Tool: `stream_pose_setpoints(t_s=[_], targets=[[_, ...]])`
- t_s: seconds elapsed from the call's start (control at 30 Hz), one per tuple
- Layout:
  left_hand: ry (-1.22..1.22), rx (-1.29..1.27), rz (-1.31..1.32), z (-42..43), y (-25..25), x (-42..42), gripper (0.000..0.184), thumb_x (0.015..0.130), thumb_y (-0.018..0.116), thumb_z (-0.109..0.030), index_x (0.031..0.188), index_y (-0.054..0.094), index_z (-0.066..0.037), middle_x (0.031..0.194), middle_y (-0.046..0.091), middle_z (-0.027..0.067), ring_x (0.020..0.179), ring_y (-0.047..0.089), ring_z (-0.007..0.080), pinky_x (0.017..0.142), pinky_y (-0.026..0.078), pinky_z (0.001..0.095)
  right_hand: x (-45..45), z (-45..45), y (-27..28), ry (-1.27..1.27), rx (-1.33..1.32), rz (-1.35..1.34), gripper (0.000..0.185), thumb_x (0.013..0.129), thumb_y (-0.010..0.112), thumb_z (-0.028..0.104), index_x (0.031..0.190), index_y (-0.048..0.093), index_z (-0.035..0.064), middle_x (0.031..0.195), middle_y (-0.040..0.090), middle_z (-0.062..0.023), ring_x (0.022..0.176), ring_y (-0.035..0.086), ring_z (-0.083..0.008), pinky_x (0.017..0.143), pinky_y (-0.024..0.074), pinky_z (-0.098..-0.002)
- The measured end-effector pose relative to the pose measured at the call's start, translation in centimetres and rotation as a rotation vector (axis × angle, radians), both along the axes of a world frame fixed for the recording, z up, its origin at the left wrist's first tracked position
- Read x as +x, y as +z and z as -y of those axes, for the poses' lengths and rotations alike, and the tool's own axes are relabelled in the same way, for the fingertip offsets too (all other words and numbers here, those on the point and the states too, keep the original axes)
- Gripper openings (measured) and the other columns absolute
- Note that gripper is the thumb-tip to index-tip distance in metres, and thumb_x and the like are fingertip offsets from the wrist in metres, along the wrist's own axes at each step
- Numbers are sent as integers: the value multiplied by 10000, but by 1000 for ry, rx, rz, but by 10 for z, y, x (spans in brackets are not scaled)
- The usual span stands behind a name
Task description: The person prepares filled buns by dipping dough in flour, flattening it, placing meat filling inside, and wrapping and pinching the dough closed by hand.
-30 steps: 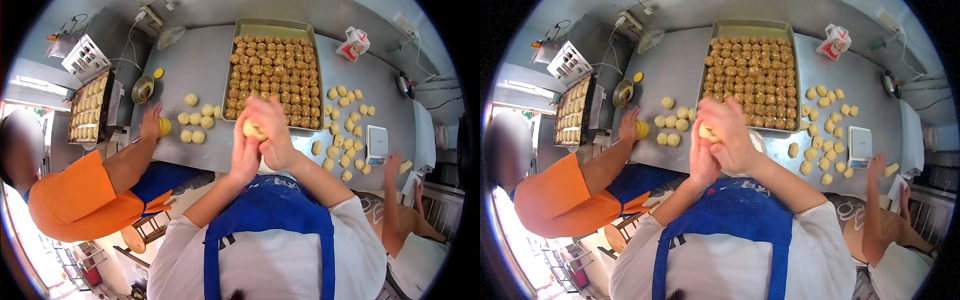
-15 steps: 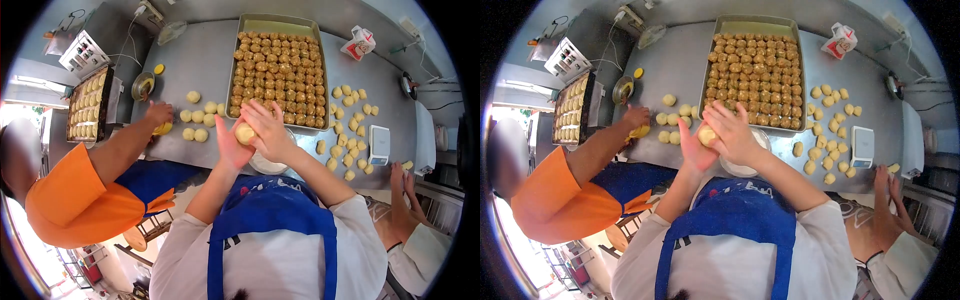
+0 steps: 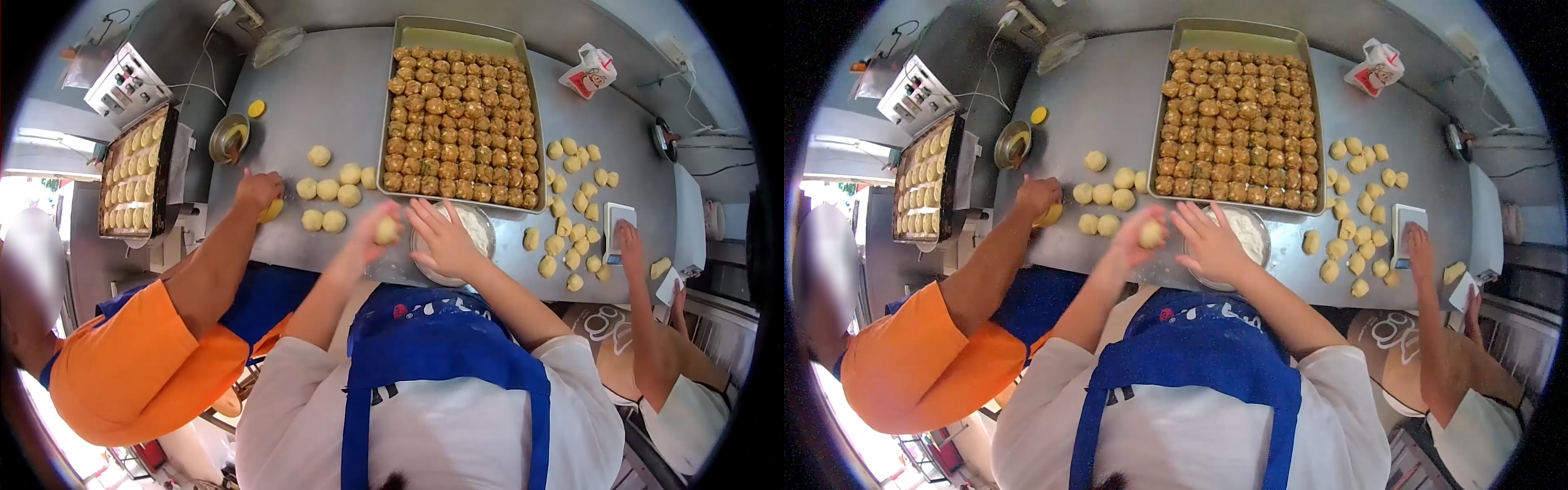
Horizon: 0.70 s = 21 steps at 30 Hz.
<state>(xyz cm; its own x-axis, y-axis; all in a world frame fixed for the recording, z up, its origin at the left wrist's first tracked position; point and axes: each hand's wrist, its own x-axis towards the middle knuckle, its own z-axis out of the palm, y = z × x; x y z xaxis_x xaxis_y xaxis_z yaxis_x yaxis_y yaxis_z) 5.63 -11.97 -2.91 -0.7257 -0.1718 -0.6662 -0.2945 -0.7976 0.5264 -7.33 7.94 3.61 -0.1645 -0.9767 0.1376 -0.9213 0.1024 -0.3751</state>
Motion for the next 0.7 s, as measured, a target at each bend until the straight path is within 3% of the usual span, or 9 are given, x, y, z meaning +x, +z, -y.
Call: stream_pose_setpoints(t_s=[0.03, 0.07, 0.13, 0.17, 0.2, 0.3, 0.4, 0.5, 0.7], targets=[[229, -16, -177, 19, 28, 1, 221, 929, 678, -298, 1053, 633, -121, 882, 657, 25, 726, 662, 184, 566, 548, 376, -3, -15, -9, -5, 2, 3, 791, 884, 625, 510, 1503, 384, 80, 1579, 337, -179, 1469, 315, -303, 1204, 173, -539], [352, -325, -187, 47, 44, 3, 217, 948, 652, -301, 1041, 624, -107, 884, 651, 35, 734, 655, 185, 598, 552, 374, -4, -31, -18, 3, 79, -9, 790, 888, 621, 514, 1495, 390, 63, 1575, 344, -177, 1469, 316, -301, 1203, 186, -534], [736, -991, -36, 100, 49, 1, 344, 915, 734, -274, 1121, 603, -33, 1003, 607, 29, 874, 579, 114, 768, 487, 272, -4, -61, -32, -2, 156, -20, 790, 891, 617, 517, 1487, 396, 47, 1571, 351, -175, 1469, 317, -300, 1202, 200, -528], [770, -1256, 88, 129, 33, 4, 470, 927, 707, -294, 1251, 554, 10, 1126, 603, 112, 1017, 590, 216, 885, 486, 340, -6, -73, -37, 18, 212, -33, 796, 893, 611, 530, 1476, 405, 28, 1565, 361, -176, 1463, 326, -304, 1201, 209, -523], [631, -1573, 311, 147, 24, 9, 583, 927, 690, -307, 1343, 497, 52, 1273, 574, 215, 1210, 538, 335, 1036, 422, 406, -5, -86, -42, 42, 270, -42, 803, 895, 604, 542, 1465, 414, 9, 1558, 371, -178, 1457, 335, -307, 1201, 219, -519], [218, -1619, 574, 153, -7, 4, 671, 930, 675, -316, 1406, 434, 90, 1388, 506, 284, 1341, 442, 405, 1129, 343, 431, -7, -108, -55, 157, 298, -66, 804, 896, 595, 555, 1446, 434, -8, 1535, 403, -178, 1436, 366, -314, 1198, 228, -524], [308, -1412, 14, 54, 26, -20, 575, 973, 628, -285, 1395, 474, 74, 1378, 551, 222, 1320, 492, 311, 1101, 384, 394, -8, -119, -60, 117, 257, -59, 780, 903, 595, 541, 1428, 454, -18, 1502, 444, -182, 1421, 386, -321, 1192, 239, -530], [116, -660, -227, -29, 13, -34, 382, 1006, 583, -273, 1281, 602, -9, 1240, 650, 70, 1188, 575, 199, 1093, 396, 375, -12, -116, -50, 74, 175, -48, 764, 890, 622, 511, 1420, 465, -15, 1480, 469, -186, 1413, 397, -325, 1182, 259, -528], [-11, 503, -114, -125, 36, -74, 672, 1053, 367, -504, 1454, 396, 35, 1444, 499, 195, 1314, 497, 329, 1158, 339, 457, -12, -91, 9, 54, -182, 146, 648, 798, 756, 337, 1333, 559, 29, 1363, 564, -187, 1276, 535, -344, 1107, 385, -488]])
